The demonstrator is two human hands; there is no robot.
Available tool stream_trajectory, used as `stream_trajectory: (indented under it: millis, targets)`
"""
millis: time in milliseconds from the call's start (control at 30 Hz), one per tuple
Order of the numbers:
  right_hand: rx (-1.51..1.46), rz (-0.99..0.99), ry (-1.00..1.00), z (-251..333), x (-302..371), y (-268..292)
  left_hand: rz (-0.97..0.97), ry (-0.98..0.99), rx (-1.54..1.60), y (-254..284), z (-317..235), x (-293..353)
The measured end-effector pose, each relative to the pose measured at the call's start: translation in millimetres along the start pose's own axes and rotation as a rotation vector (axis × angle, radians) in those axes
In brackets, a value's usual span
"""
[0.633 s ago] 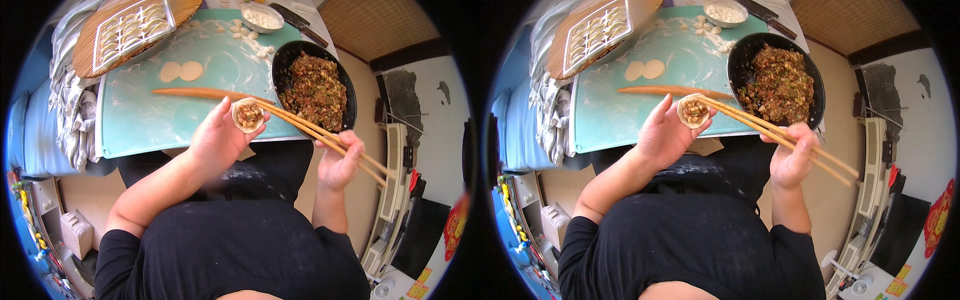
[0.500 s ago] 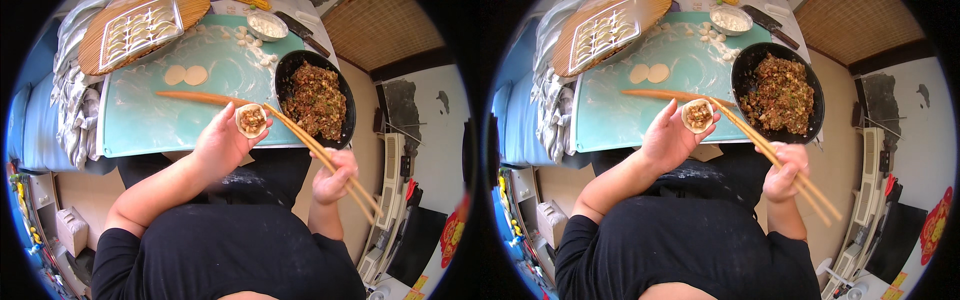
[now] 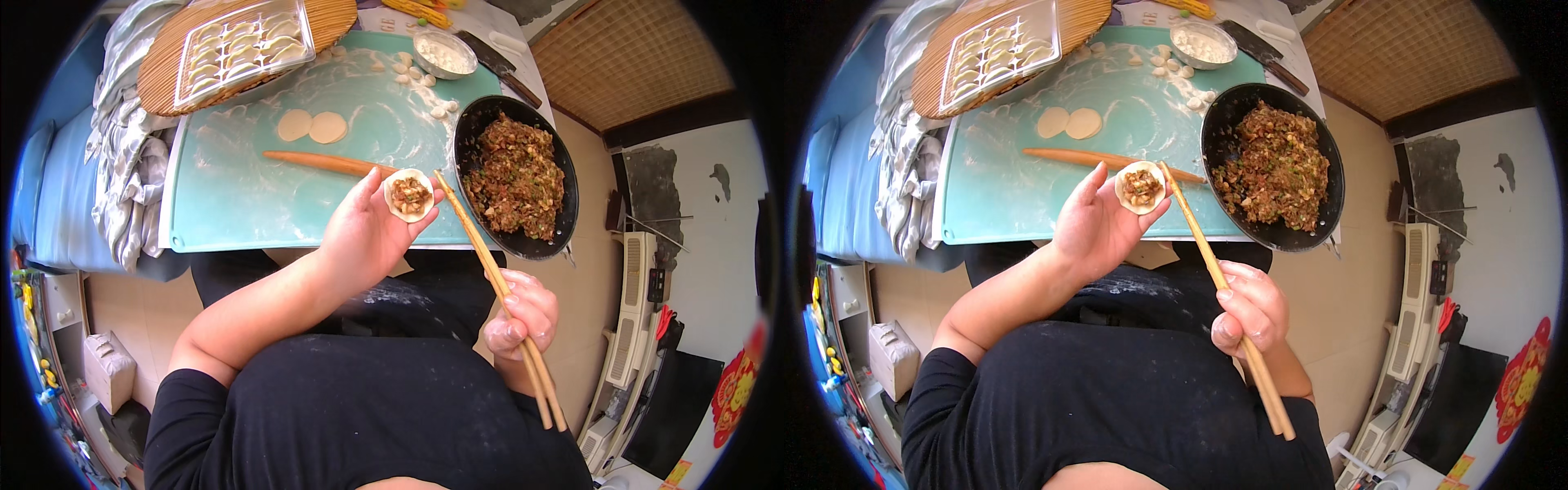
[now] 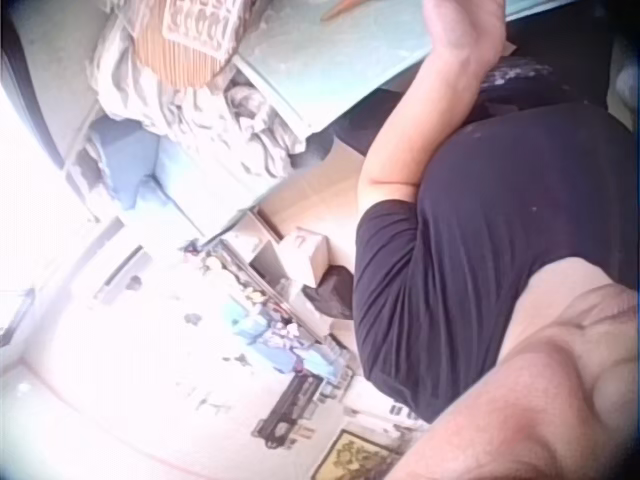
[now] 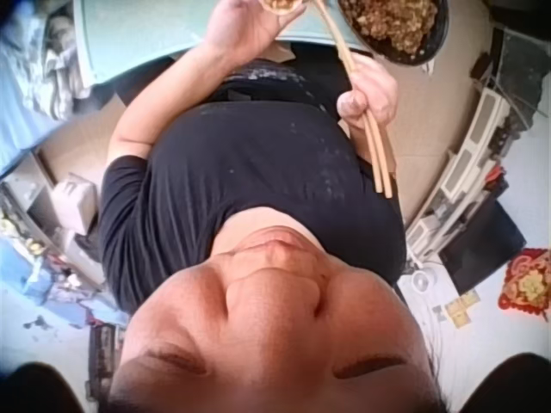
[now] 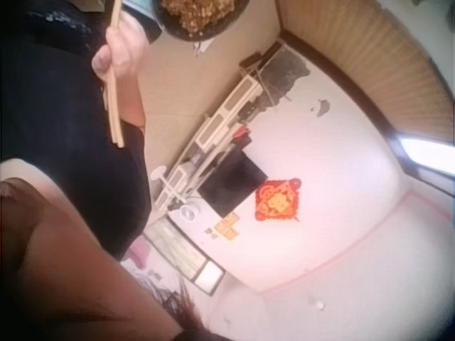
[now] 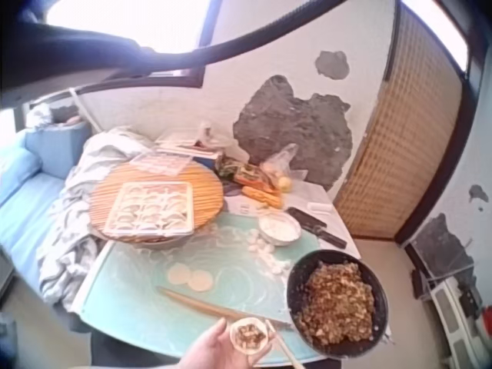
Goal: The person fills round dough wrappers with a meat and vegetable mixture using chopsticks, then folds and pleats the edges to seal them. The finished dumplings are placed into a plastic tray on the counter.
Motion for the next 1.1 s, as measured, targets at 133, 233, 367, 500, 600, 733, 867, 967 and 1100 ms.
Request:
stream_trajectory:
  millis: [133, 233, 367, 500, 600, 733, 867, 967, 1100]
  targets:
    - [0.019, 0.172, 0.034, 6, -1, -12, -0.003, -0.051, 0.052, 0, 1, -3]
    - [0.016, 0.171, 0.058, 9, -6, -13, -0.009, -0.067, 0.044, -1, -1, -6]
    - [0.053, 0.235, 0.073, 12, -9, -15, -0.01, -0.078, 0.048, -2, -1, -8]
    - [0.025, 0.217, 0.108, 10, -8, -15, -0.028, -0.078, 0.03, 1, -3, -6]
    - [0.014, 0.284, 0.119, 10, -10, -12, -0.034, -0.067, 0.026, 2, -4, -4]
    - [-0.146, 0.07, 0.02, 0, -9, -7, -0.045, -0.03, -0.012, 2, -2, -1]
    - [-0.567, -0.126, -0.276, -26, -12, -6, -0.037, -0.011, -0.076, 1, 2, 2]
    - [-0.703, -0.254, -0.512, -37, -9, -8, -0.012, 0.01, -0.12, -1, 1, 4]
    - [-0.807, -0.376, -0.596, -42, -8, -2, -0.036, 0.045, -0.141, 0, 0, 7]
Point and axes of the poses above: each hand's wrist, its own x-axis away from the middle knuckle, its own y-axis out of the back of the hand, z = x × y, the point moved 2 cm from there along -x, towards the middle knuckle, and after that the axes turned 15 degrees about z, right-handed, at the moved point
